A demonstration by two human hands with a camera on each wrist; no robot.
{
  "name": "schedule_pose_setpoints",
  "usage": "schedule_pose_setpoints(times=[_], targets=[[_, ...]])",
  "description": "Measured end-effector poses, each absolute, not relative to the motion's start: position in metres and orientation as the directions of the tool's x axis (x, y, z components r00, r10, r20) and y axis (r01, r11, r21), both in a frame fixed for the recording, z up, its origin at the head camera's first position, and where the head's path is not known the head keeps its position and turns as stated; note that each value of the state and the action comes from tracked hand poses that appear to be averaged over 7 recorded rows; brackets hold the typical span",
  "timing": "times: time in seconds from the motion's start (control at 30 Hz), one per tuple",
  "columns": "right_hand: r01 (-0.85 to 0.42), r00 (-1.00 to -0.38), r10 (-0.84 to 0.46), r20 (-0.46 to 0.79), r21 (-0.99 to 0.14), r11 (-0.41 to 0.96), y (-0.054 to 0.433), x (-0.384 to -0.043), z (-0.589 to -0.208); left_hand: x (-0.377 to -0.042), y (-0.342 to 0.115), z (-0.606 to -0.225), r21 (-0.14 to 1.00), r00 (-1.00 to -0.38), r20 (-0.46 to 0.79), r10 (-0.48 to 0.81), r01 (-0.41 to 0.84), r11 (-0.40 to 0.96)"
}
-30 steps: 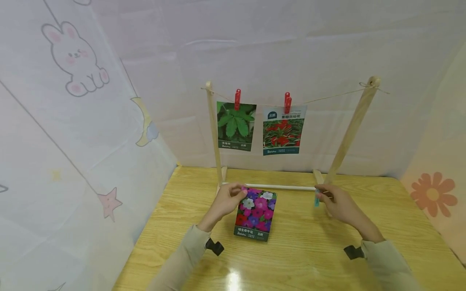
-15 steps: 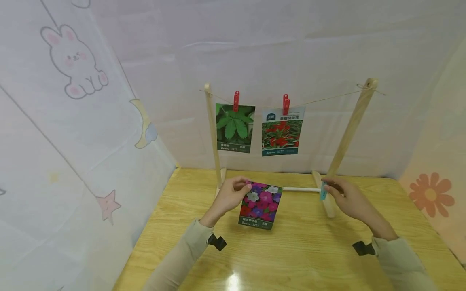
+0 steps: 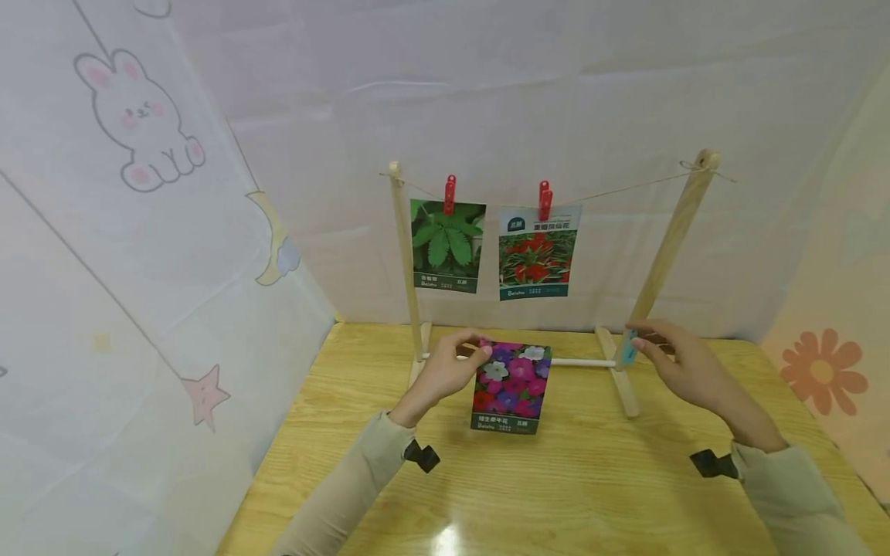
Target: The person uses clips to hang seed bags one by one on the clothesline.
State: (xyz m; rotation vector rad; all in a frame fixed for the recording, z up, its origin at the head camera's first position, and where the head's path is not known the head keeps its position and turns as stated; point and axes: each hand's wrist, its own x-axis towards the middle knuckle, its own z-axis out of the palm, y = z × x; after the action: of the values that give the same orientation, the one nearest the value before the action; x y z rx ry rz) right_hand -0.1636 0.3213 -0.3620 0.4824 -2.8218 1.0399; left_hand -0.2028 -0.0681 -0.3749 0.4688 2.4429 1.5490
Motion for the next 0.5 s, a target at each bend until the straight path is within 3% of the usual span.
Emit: schedule_pose_setpoints(times=[0.5], targets=[[-0.428,-0.896,-0.271,0.352,-0.516,0.742,0.324,-0.164,-0.336,-0.214,-0.048,-0.361,0.911,-0.907,0.044,0.419,0.208,0.355]])
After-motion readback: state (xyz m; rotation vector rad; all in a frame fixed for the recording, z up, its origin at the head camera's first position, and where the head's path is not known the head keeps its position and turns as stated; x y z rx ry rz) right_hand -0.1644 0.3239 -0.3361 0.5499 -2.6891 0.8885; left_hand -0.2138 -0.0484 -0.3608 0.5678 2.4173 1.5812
